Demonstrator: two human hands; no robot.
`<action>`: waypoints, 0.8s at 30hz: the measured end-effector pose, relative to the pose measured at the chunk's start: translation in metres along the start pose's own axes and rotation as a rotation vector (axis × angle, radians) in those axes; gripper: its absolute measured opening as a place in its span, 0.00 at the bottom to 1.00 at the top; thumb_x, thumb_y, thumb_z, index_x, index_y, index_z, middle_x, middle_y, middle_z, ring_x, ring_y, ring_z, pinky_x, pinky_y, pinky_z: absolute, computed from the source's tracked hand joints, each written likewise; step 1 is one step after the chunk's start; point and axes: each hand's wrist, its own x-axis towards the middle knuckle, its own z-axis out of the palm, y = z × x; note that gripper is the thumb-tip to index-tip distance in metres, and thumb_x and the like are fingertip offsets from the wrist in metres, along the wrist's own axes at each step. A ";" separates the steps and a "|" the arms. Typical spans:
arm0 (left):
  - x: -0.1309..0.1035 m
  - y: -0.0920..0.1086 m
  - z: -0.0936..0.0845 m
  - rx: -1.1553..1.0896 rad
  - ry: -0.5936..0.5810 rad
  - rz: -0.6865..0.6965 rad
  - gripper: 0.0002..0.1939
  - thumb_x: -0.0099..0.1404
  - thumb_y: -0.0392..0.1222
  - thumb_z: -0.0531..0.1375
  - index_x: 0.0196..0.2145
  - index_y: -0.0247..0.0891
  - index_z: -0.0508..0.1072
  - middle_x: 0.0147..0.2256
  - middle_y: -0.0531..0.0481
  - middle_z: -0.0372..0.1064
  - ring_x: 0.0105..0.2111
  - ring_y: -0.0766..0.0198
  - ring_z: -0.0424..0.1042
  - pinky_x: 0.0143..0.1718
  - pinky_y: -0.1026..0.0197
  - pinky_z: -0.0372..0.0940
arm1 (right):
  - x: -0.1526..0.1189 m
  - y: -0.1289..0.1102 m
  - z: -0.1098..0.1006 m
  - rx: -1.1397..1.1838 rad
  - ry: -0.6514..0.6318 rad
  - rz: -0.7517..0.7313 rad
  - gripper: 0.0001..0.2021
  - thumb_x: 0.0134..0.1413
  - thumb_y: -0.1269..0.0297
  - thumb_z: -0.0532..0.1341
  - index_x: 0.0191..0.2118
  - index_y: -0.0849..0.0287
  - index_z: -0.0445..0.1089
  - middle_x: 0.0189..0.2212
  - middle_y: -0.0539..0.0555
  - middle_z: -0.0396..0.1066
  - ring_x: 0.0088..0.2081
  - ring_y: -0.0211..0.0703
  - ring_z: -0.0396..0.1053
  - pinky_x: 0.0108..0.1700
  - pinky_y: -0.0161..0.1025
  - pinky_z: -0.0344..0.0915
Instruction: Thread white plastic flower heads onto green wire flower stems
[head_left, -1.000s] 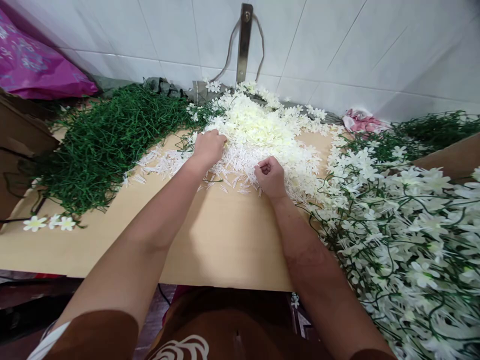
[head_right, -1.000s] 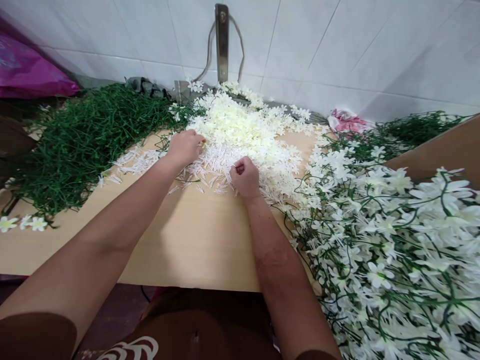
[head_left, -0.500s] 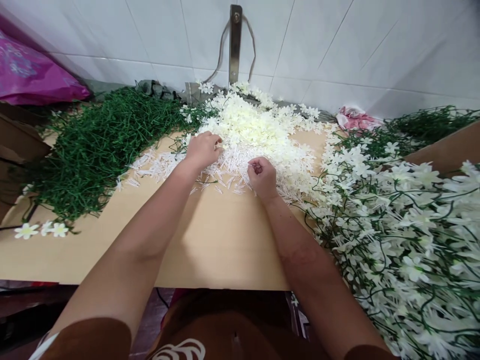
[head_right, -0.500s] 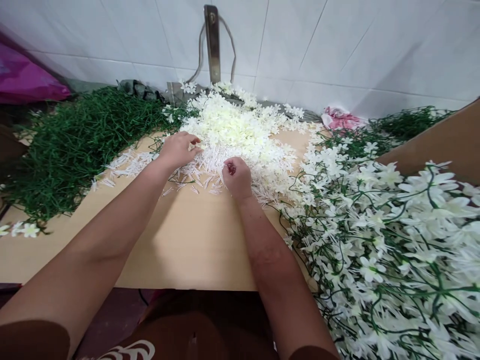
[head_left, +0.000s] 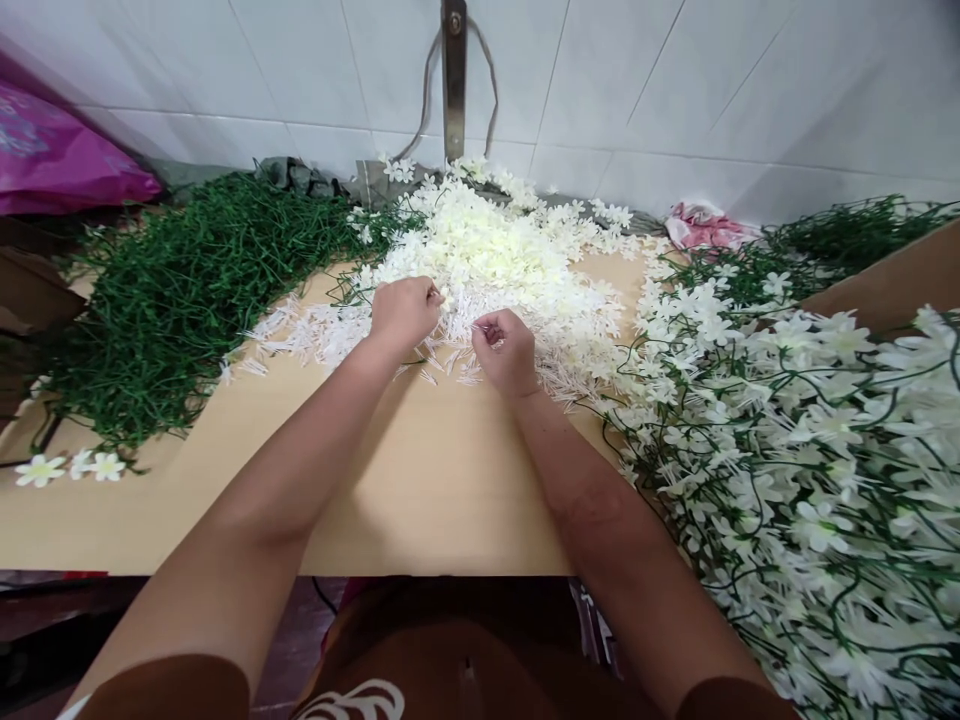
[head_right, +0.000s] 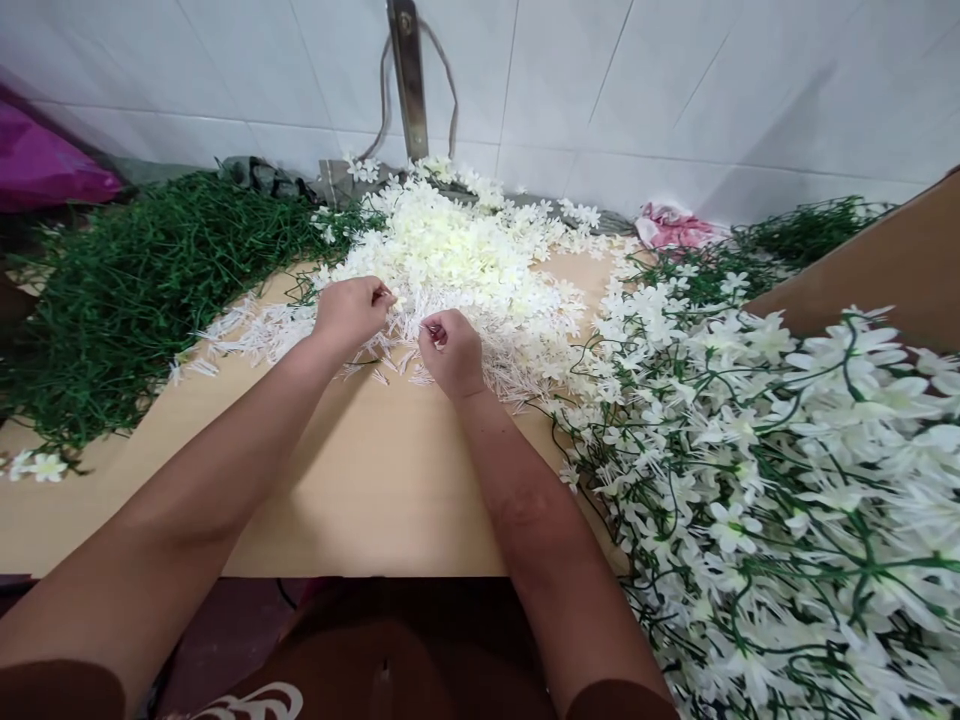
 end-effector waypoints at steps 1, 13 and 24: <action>-0.006 0.002 0.002 -0.025 -0.029 -0.003 0.13 0.62 0.44 0.53 0.36 0.39 0.77 0.36 0.44 0.77 0.40 0.52 0.73 0.40 0.54 0.62 | -0.001 -0.003 0.001 -0.010 -0.005 -0.023 0.03 0.48 0.69 0.55 0.26 0.56 0.62 0.25 0.49 0.65 0.26 0.36 0.62 0.33 0.36 0.64; -0.035 0.004 0.020 -0.500 -0.148 0.019 0.13 0.56 0.37 0.56 0.39 0.36 0.75 0.31 0.50 0.73 0.30 0.64 0.69 0.34 0.61 0.62 | -0.002 -0.010 0.004 -0.165 -0.090 -0.004 0.08 0.46 0.72 0.56 0.23 0.54 0.55 0.24 0.49 0.63 0.27 0.37 0.60 0.34 0.37 0.60; -0.042 0.006 0.014 -0.512 -0.094 0.089 0.16 0.56 0.35 0.57 0.43 0.38 0.76 0.30 0.51 0.73 0.30 0.63 0.69 0.36 0.60 0.62 | -0.004 -0.008 0.004 -0.159 -0.143 -0.020 0.07 0.46 0.72 0.56 0.24 0.55 0.57 0.24 0.48 0.63 0.27 0.37 0.61 0.34 0.37 0.60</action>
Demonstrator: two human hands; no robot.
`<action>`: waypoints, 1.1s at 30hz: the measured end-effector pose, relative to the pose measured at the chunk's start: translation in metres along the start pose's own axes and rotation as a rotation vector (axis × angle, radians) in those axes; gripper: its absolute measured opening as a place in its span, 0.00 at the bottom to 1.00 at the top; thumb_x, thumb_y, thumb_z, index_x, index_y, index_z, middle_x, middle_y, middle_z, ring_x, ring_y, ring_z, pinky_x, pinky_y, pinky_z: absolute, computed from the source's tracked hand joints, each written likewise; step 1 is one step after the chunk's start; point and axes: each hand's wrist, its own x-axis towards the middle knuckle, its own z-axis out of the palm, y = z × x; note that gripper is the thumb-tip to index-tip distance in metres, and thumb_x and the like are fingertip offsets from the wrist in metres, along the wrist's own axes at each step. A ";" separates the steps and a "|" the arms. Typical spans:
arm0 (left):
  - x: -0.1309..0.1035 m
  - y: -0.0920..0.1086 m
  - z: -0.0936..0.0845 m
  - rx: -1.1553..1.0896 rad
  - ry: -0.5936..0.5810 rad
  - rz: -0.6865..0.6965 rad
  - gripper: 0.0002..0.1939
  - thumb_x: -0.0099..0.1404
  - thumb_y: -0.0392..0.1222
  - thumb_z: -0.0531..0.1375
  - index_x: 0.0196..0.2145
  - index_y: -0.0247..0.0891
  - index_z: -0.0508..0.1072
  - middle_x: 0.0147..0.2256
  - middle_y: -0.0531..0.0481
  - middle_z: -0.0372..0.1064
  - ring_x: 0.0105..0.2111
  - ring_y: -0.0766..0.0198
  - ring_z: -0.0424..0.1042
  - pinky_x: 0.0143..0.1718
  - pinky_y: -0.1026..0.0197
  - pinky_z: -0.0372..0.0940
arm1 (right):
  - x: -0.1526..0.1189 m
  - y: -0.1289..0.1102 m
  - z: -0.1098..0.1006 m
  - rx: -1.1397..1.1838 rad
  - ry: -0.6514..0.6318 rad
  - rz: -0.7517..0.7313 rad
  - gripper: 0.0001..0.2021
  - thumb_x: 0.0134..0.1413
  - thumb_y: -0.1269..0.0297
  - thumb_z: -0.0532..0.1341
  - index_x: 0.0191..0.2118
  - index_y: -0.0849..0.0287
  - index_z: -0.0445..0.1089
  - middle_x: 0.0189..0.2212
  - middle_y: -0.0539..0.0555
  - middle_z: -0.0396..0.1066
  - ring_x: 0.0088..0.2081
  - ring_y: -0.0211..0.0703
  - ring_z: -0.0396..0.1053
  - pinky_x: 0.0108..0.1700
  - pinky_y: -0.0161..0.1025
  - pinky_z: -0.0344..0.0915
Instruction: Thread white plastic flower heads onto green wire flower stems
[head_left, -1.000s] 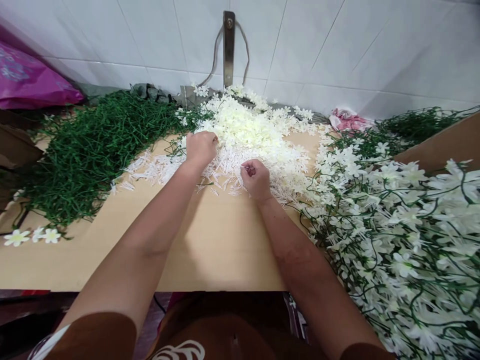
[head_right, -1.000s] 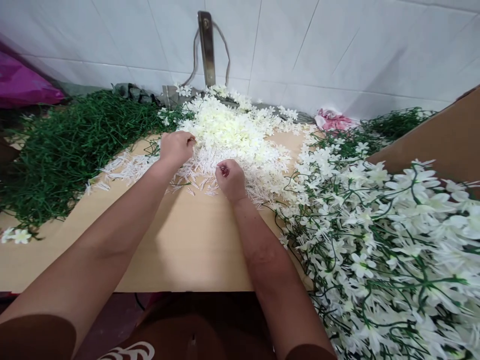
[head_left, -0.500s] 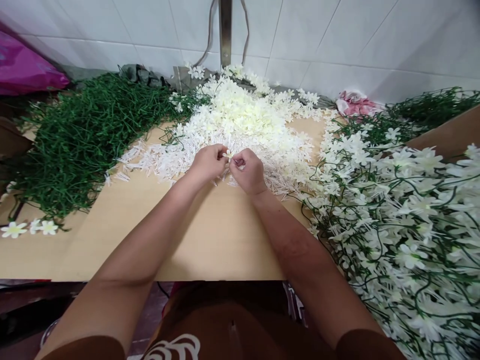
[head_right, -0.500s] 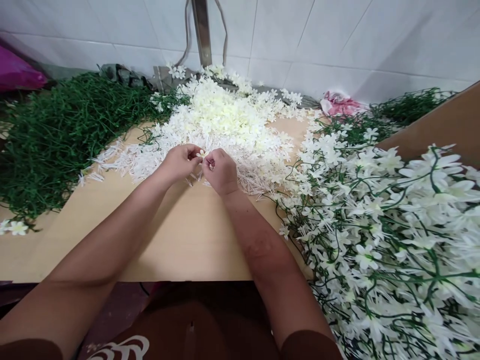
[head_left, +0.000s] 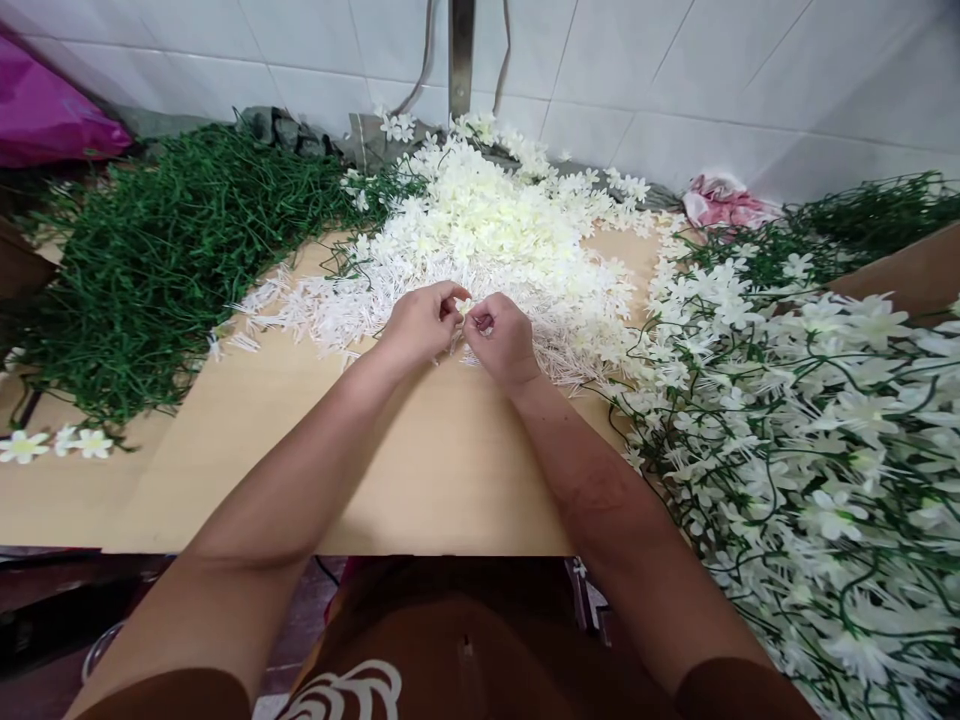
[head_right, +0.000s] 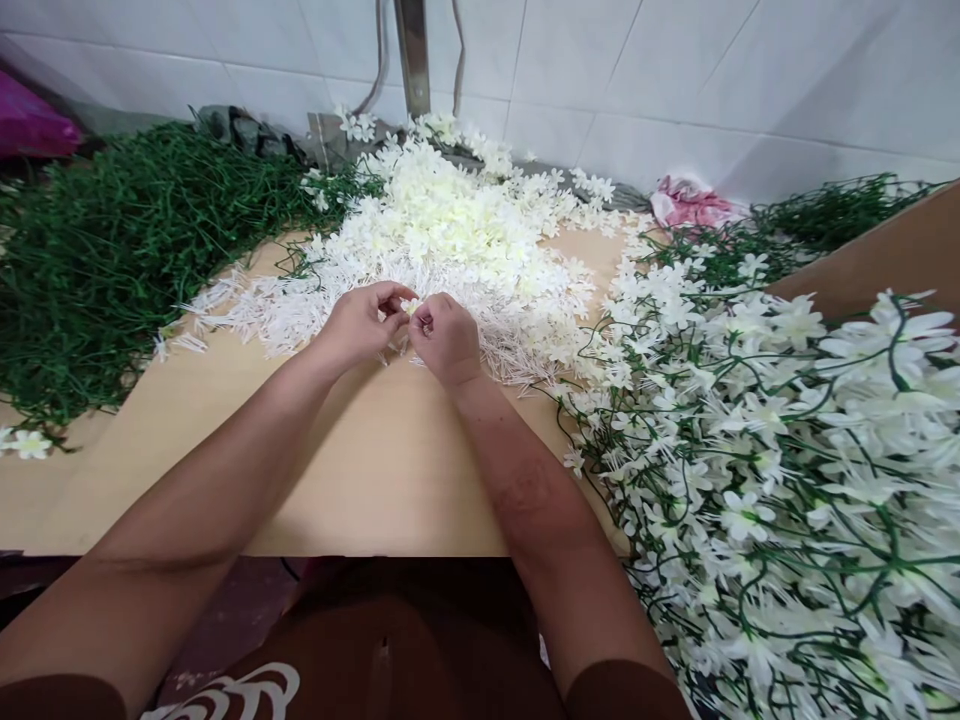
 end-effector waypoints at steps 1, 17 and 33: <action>0.000 0.000 0.000 0.002 0.002 0.010 0.16 0.56 0.34 0.56 0.43 0.38 0.76 0.30 0.51 0.73 0.30 0.63 0.69 0.36 0.60 0.62 | 0.000 0.000 0.000 0.007 -0.004 0.005 0.07 0.46 0.71 0.57 0.24 0.55 0.57 0.24 0.48 0.63 0.27 0.37 0.61 0.34 0.37 0.60; 0.001 -0.007 -0.002 -0.171 -0.074 0.121 0.21 0.56 0.34 0.55 0.48 0.38 0.72 0.32 0.51 0.73 0.30 0.66 0.69 0.36 0.62 0.63 | -0.001 0.011 -0.001 0.257 -0.006 0.077 0.04 0.52 0.65 0.57 0.29 0.57 0.63 0.26 0.49 0.66 0.29 0.36 0.63 0.35 0.37 0.63; 0.002 0.004 -0.003 -0.581 -0.026 -0.104 0.01 0.53 0.31 0.59 0.25 0.33 0.69 0.21 0.56 0.65 0.23 0.71 0.62 0.28 0.66 0.57 | 0.002 0.006 -0.003 0.603 -0.024 0.150 0.07 0.50 0.61 0.62 0.28 0.57 0.64 0.22 0.46 0.65 0.24 0.31 0.62 0.28 0.34 0.61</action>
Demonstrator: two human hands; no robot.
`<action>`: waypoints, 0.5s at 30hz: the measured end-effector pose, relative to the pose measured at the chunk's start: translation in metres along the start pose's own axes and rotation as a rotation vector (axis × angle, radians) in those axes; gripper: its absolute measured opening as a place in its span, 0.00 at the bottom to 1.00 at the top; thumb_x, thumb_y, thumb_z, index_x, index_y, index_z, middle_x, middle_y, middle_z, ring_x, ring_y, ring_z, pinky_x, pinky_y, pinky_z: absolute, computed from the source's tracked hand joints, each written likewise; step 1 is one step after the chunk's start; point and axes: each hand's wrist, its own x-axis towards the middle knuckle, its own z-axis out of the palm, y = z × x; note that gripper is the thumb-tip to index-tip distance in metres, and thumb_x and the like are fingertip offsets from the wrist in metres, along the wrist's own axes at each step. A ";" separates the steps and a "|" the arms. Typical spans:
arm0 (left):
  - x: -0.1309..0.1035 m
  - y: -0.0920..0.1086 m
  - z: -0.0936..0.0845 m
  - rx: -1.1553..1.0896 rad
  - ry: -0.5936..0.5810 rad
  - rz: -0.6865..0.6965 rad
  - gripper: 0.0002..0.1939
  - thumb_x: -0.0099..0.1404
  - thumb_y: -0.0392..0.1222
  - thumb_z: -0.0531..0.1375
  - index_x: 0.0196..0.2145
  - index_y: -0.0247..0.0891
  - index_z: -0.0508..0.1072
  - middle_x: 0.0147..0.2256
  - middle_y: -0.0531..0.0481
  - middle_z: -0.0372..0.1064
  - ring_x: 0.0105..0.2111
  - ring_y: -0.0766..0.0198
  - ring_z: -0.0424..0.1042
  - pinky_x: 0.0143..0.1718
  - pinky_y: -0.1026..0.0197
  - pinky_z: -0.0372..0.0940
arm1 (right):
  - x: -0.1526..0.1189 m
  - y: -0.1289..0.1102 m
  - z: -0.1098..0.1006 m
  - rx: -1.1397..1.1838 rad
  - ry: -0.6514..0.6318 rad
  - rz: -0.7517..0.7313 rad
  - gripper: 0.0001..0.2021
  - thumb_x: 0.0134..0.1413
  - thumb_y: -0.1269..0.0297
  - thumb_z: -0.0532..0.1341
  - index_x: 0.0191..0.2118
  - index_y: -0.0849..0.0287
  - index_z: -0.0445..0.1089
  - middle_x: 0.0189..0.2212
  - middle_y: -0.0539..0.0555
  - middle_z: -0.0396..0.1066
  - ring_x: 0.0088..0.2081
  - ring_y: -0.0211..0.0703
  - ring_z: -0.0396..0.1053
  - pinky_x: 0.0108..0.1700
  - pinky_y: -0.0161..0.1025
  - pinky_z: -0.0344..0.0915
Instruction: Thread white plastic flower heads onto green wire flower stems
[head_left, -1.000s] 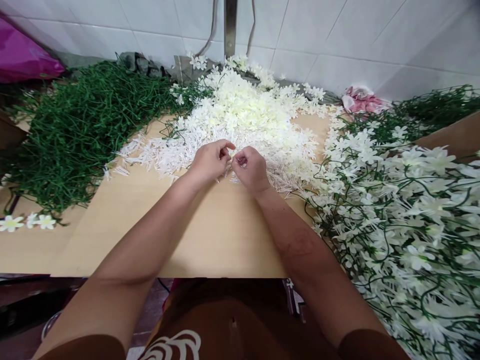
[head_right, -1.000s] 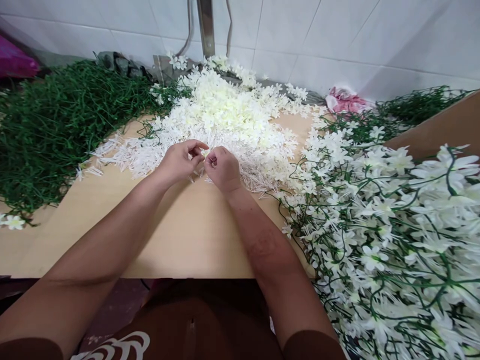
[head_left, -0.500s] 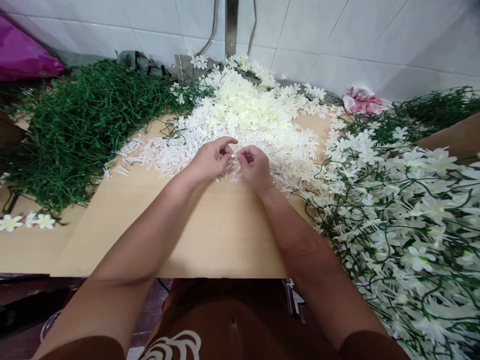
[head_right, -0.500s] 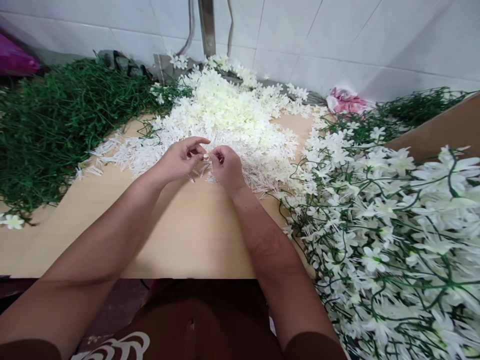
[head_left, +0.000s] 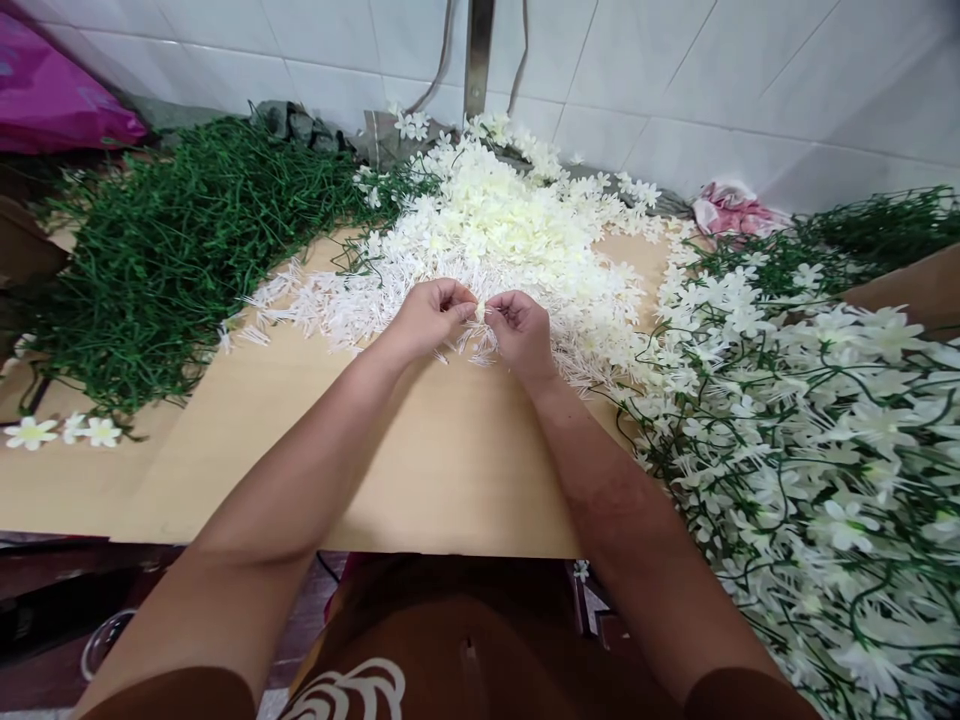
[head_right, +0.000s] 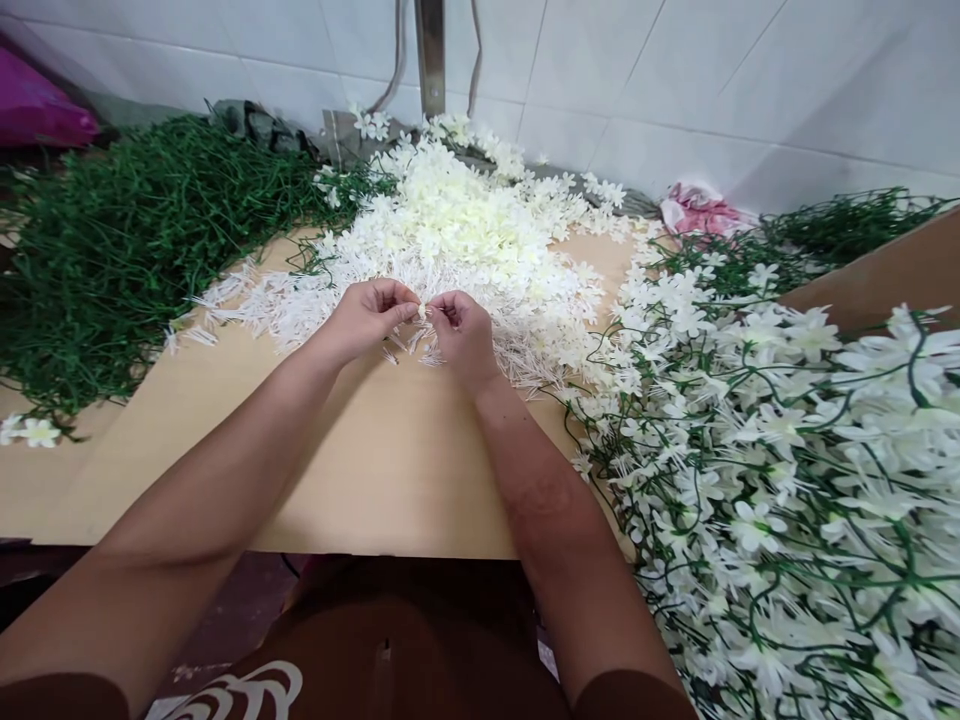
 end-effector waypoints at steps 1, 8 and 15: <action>0.000 0.001 0.000 -0.026 -0.004 -0.011 0.02 0.53 0.31 0.59 0.25 0.33 0.69 0.20 0.56 0.65 0.23 0.71 0.63 0.28 0.66 0.57 | 0.000 0.000 0.000 0.006 -0.002 0.003 0.09 0.49 0.59 0.62 0.28 0.57 0.64 0.23 0.46 0.65 0.24 0.32 0.62 0.28 0.34 0.61; -0.001 0.005 -0.003 -0.094 -0.051 -0.060 0.07 0.58 0.30 0.57 0.23 0.34 0.66 0.19 0.56 0.62 0.21 0.73 0.60 0.26 0.67 0.54 | 0.001 -0.004 0.001 0.110 -0.008 -0.010 0.18 0.43 0.50 0.68 0.35 0.55 0.67 0.31 0.48 0.68 0.33 0.35 0.67 0.34 0.35 0.66; 0.000 0.003 -0.001 -0.062 -0.051 -0.094 0.09 0.60 0.29 0.54 0.24 0.36 0.62 0.20 0.58 0.59 0.21 0.72 0.60 0.26 0.67 0.55 | 0.000 -0.005 0.003 0.135 -0.033 0.016 0.19 0.41 0.47 0.68 0.29 0.56 0.66 0.25 0.47 0.66 0.27 0.33 0.65 0.31 0.35 0.65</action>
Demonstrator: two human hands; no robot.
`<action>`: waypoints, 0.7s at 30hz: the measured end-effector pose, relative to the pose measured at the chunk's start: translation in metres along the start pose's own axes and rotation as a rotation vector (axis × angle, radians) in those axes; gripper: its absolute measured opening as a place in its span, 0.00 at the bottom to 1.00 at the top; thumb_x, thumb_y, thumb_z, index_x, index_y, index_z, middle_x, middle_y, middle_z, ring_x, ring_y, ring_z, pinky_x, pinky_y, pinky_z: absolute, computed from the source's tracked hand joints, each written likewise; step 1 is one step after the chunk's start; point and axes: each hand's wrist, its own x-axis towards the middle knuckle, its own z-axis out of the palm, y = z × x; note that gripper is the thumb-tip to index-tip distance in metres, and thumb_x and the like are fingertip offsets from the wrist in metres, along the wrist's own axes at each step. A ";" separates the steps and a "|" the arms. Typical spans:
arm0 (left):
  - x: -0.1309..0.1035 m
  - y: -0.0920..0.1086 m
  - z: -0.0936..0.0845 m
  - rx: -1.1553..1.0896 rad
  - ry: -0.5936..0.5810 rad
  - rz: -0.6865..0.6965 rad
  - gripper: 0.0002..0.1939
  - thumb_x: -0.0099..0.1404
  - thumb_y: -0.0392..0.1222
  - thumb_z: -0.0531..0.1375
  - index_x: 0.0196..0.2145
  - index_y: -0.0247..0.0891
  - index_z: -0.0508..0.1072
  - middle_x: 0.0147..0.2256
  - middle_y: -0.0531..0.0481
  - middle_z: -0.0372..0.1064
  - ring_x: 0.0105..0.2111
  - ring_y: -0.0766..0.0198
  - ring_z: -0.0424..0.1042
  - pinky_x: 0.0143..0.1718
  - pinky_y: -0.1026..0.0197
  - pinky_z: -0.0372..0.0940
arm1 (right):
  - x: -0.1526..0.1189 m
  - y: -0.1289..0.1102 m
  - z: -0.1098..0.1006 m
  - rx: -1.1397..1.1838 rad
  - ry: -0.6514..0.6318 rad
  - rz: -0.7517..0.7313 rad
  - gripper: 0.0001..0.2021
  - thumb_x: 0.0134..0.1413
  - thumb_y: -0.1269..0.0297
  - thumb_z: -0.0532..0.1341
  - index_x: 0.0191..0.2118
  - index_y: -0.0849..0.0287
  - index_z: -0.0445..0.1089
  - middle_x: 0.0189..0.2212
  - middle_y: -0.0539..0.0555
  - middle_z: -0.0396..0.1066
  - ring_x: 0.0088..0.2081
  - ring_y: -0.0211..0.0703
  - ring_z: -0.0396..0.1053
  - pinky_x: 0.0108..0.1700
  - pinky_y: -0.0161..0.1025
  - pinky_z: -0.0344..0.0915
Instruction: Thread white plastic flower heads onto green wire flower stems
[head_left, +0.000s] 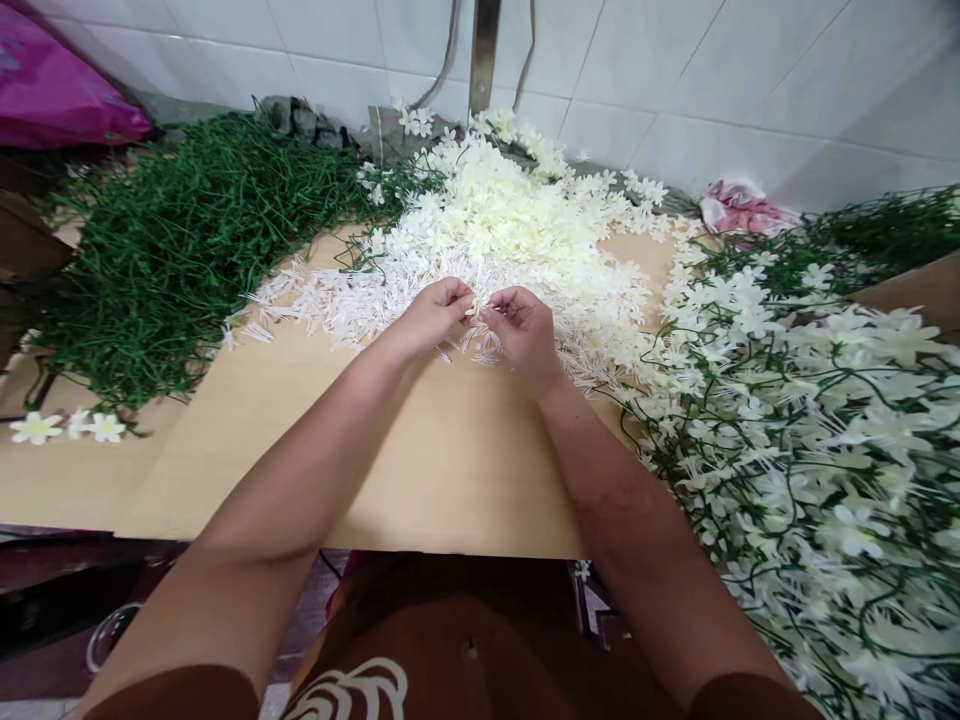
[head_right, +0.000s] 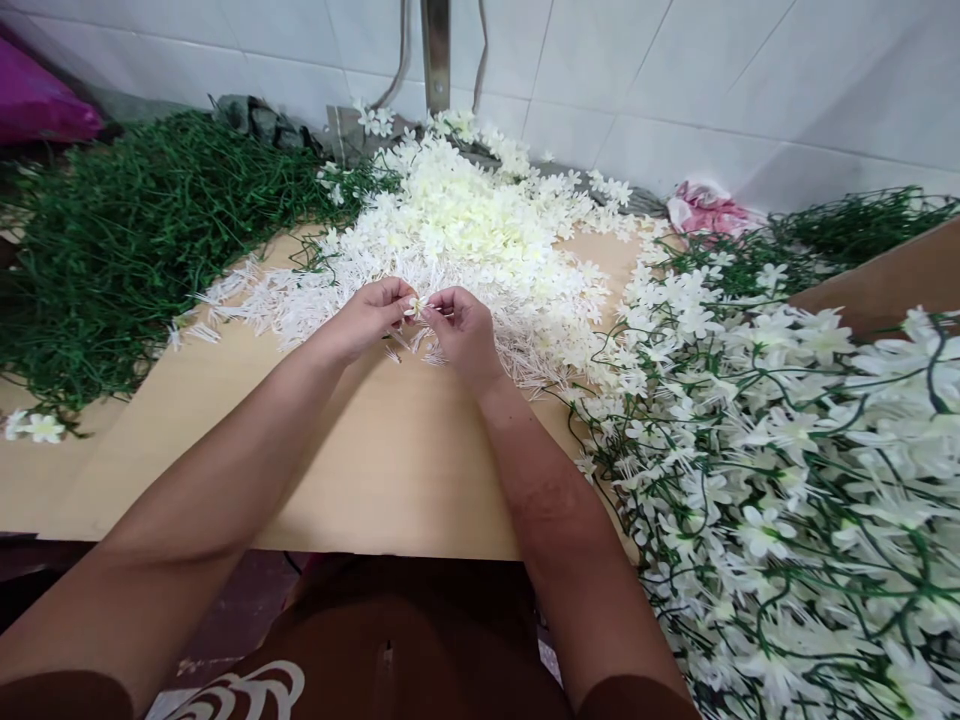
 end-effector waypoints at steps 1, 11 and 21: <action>0.001 -0.001 0.000 0.016 0.001 0.013 0.09 0.61 0.30 0.54 0.24 0.37 0.62 0.20 0.58 0.59 0.22 0.72 0.60 0.27 0.67 0.56 | 0.000 -0.001 0.000 0.011 -0.002 0.002 0.19 0.41 0.47 0.68 0.29 0.56 0.66 0.25 0.47 0.66 0.27 0.33 0.65 0.31 0.35 0.66; -0.008 -0.009 0.001 0.704 0.287 0.520 0.03 0.62 0.36 0.53 0.30 0.39 0.64 0.31 0.49 0.66 0.33 0.61 0.65 0.36 0.58 0.58 | -0.002 -0.016 -0.003 0.254 0.015 0.319 0.15 0.39 0.57 0.71 0.29 0.57 0.68 0.22 0.44 0.68 0.25 0.29 0.66 0.29 0.30 0.65; -0.011 -0.006 0.001 0.747 0.273 0.472 0.03 0.63 0.37 0.53 0.32 0.39 0.65 0.33 0.46 0.68 0.37 0.58 0.66 0.40 0.57 0.58 | -0.001 -0.010 -0.007 0.353 -0.056 0.366 0.14 0.37 0.60 0.72 0.31 0.57 0.71 0.23 0.44 0.72 0.26 0.30 0.70 0.33 0.31 0.68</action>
